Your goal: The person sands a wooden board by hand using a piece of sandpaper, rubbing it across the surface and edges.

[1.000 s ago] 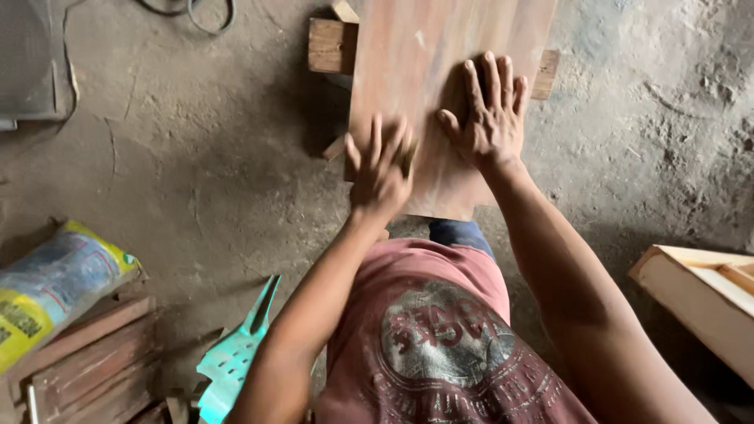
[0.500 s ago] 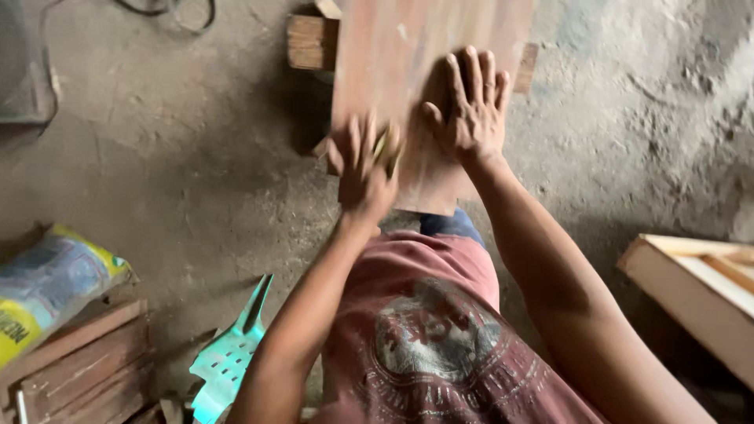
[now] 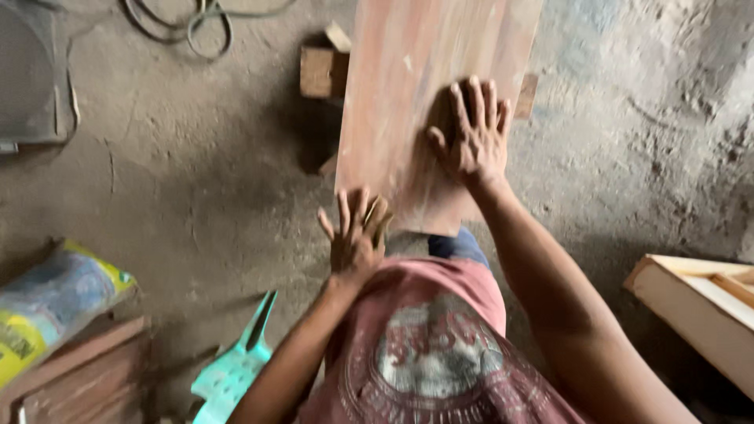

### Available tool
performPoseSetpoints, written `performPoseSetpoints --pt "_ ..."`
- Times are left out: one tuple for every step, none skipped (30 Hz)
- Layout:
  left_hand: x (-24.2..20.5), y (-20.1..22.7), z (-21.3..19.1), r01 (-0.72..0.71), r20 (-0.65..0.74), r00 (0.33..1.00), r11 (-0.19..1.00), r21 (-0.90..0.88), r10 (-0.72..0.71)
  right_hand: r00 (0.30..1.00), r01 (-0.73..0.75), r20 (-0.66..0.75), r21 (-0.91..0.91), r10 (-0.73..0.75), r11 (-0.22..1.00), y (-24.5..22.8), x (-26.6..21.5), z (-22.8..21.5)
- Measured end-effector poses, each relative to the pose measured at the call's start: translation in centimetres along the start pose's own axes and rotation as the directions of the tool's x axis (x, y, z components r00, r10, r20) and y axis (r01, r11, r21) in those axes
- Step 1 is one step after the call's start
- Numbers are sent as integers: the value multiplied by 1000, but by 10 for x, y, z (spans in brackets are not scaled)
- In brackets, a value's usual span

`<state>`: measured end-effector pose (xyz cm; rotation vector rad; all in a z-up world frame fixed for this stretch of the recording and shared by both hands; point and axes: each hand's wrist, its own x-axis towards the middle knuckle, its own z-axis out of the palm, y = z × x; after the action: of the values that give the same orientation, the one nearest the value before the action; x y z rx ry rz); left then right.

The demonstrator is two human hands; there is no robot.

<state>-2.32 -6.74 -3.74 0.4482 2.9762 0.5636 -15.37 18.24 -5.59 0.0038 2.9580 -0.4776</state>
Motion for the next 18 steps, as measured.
performPoseSetpoints --pt "8 -2 3 -33 4 999 999 -13 33 1000 -10 28 14 9 1000 -1 -3 1" --pt "16 -3 6 -66 7 998 997 -27 67 999 -7 41 17 6 1000 -4 -10 2" --pt "39 -3 12 -73 -2 997 997 -24 73 999 -11 34 7 11 1000 -4 -8 1" --pt "64 -1 19 -85 -16 996 996 -26 85 1000 -15 28 -2 15 1000 -4 -5 0" --pt "73 4 22 -98 -18 995 995 -37 97 999 -24 29 -7 24 1000 -3 -7 0" --pt "69 2 20 -104 -14 995 994 -43 104 999 -26 25 -2 26 1000 -3 -8 2" --pt "61 -3 15 -155 43 988 976 154 150 1000 -12 24 3 12 1000 -1 -5 3" --pt "50 -2 13 -210 108 977 916 342 184 1000 -5 26 -1 5 1000 1 -12 3" --pt "36 2 8 -222 88 975 908 356 204 1000 8 -8 -9 -8 1000 -1 -12 4" --pt "13 10 -1 -163 16 986 960 226 163 999 21 -42 -18 -22 1000 0 -5 4" --pt "-3 15 -7 -99 -20 995 992 74 101 999 13 -40 -14 -13 1000 2 -4 5" --pt "6 9 -4 -105 -13 994 992 75 106 1000 -2 -31 0 2 1000 3 -1 6" --pt "19 5 2 -102 21 995 994 -29 102 1000 -10 -10 11 10 1000 3 -5 8" --pt "30 3 7 -93 53 993 987 -132 101 1000 -11 4 11 11 1000 0 -12 10" --pt "54 4 14 -107 42 993 985 -132 114 1000 0 -11 0 0 1000 0 -9 9" --pt "76 8 22 -94 17 995 992 -87 96 1000 10 -25 -11 -10 1000 1 -5 8" --pt "77 13 24 -66 14 998 997 -48 66 1000 1 -14 -10 -1 1000 0 -9 8" --pt "67 13 21 -65 27 997 997 -52 67 1000 -7 -6 -1 7 1000 -1 -10 8"
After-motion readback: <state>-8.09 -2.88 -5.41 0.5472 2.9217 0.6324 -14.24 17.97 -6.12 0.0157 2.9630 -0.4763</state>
